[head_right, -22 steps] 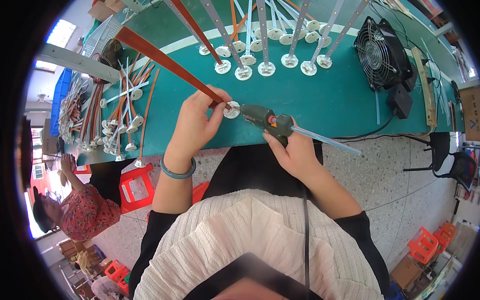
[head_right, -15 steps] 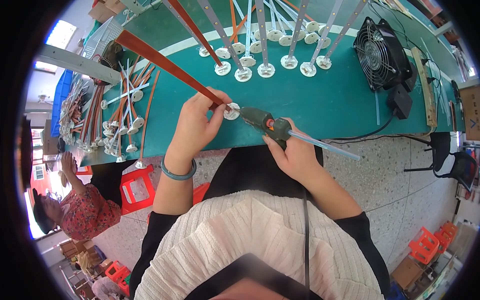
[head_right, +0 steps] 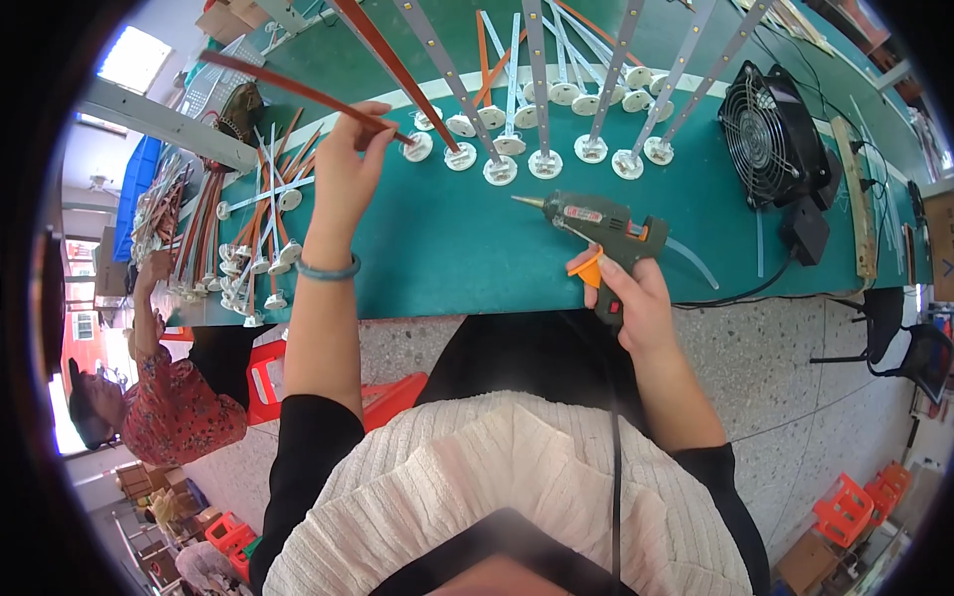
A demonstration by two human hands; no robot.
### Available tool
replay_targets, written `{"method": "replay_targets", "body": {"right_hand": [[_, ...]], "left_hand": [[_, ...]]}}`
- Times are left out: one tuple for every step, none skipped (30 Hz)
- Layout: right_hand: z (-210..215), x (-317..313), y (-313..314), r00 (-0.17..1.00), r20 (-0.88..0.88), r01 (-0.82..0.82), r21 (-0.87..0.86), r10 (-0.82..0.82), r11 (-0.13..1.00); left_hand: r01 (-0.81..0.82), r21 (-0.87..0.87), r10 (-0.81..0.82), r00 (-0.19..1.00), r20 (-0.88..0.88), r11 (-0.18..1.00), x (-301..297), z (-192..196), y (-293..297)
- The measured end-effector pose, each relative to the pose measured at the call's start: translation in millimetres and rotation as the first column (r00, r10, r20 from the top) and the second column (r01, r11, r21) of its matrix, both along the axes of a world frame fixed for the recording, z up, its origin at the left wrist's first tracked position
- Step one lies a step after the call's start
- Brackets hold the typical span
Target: Use a hot glue gun to attach strips to circular base components on a workshop table.
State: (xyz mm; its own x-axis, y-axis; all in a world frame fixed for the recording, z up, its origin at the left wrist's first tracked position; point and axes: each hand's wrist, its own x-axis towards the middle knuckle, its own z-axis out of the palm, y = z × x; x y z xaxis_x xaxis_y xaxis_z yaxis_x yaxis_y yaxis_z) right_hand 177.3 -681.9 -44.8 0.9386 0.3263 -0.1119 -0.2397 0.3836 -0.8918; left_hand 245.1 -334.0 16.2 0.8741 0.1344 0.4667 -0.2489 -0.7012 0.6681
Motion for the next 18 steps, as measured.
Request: {"method": "replay_targets", "body": {"right_hand": [[-1,-2,-1,1.0,0.015,-0.006,-0.016,0.006,1.0],[-2,-4,-2,0.999,0.029,-0.013,-0.031,0.014,0.999],[-3,-4,-3,1.0,0.027,-0.015,-0.031,0.015,0.999],[-3,-3,-4,0.999,0.029,-0.015,-0.041,0.016,0.999],[-4,-2,-4,0.999,0.031,-0.016,-0.051,0.018,0.999],[-4,-2,-3,0.999,0.032,-0.017,-0.05,0.019,0.999],[-3,-2,-2,0.999,0.041,-0.012,-0.06,0.014,0.998],[-3,-2,-2,0.999,0.051,-0.006,-0.069,0.01,0.998],[-2,-2,-2,0.999,0.051,-0.011,-0.07,0.015,0.997],[-1,-2,-2,0.998,0.054,-0.021,-0.055,0.024,0.998],[0,-2,-2,0.998,0.057,-0.031,-0.039,0.033,0.999],[-1,-2,-2,0.998,0.058,-0.036,-0.038,0.038,0.999],[-1,-2,-2,0.998,0.058,-0.03,-0.037,0.032,0.999],[-2,-2,-2,0.998,0.057,-0.025,-0.037,0.027,0.999],[-3,-2,-2,0.998,0.06,-0.026,-0.036,0.028,0.999],[-4,-2,-3,0.997,0.067,-0.027,-0.051,0.031,0.998],[-5,-3,-3,0.997,0.073,-0.028,-0.066,0.033,0.997],[-5,-3,-3,0.997,0.072,-0.026,-0.064,0.03,0.998]], "left_hand": [[0.018,0.026,-0.018,1.0,-0.001,0.999,9,-5,0],[0.058,0.01,-0.058,0.997,-0.053,0.998,15,-10,-1],[0.057,0.01,-0.056,0.997,-0.054,0.998,17,-15,1],[0.037,0.012,-0.036,0.996,-0.083,0.999,20,-13,0],[0.017,0.015,-0.015,0.994,-0.113,1.0,22,-12,-1],[0.016,0.015,-0.014,0.994,-0.112,1.0,23,-11,0],[0.026,0.014,-0.025,0.994,-0.106,1.0,22,-11,1],[0.036,0.013,-0.034,0.994,-0.1,0.999,22,-11,1],[0.031,0.012,-0.03,0.995,-0.1,0.999,22,-12,2],[0.04,0.004,-0.04,0.995,-0.09,0.999,22,-14,2],[0.049,-0.004,-0.05,0.996,-0.079,0.999,22,-15,3],[0.045,-0.003,-0.045,0.996,-0.078,0.999,20,-17,4],[0.031,0.018,-0.03,0.997,-0.077,0.999,19,-18,4],[0.017,0.039,-0.014,0.997,-0.075,0.999,19,-18,4],[0.015,0.041,-0.012,0.997,-0.073,0.999,15,-17,8],[-0.067,0.062,0.071,0.995,-0.076,0.996,8,-14,10],[-0.148,0.084,0.154,0.985,-0.077,0.985,2,-13,10],[-0.145,0.085,0.152,0.985,-0.078,0.986,-7,-11,10]]}}
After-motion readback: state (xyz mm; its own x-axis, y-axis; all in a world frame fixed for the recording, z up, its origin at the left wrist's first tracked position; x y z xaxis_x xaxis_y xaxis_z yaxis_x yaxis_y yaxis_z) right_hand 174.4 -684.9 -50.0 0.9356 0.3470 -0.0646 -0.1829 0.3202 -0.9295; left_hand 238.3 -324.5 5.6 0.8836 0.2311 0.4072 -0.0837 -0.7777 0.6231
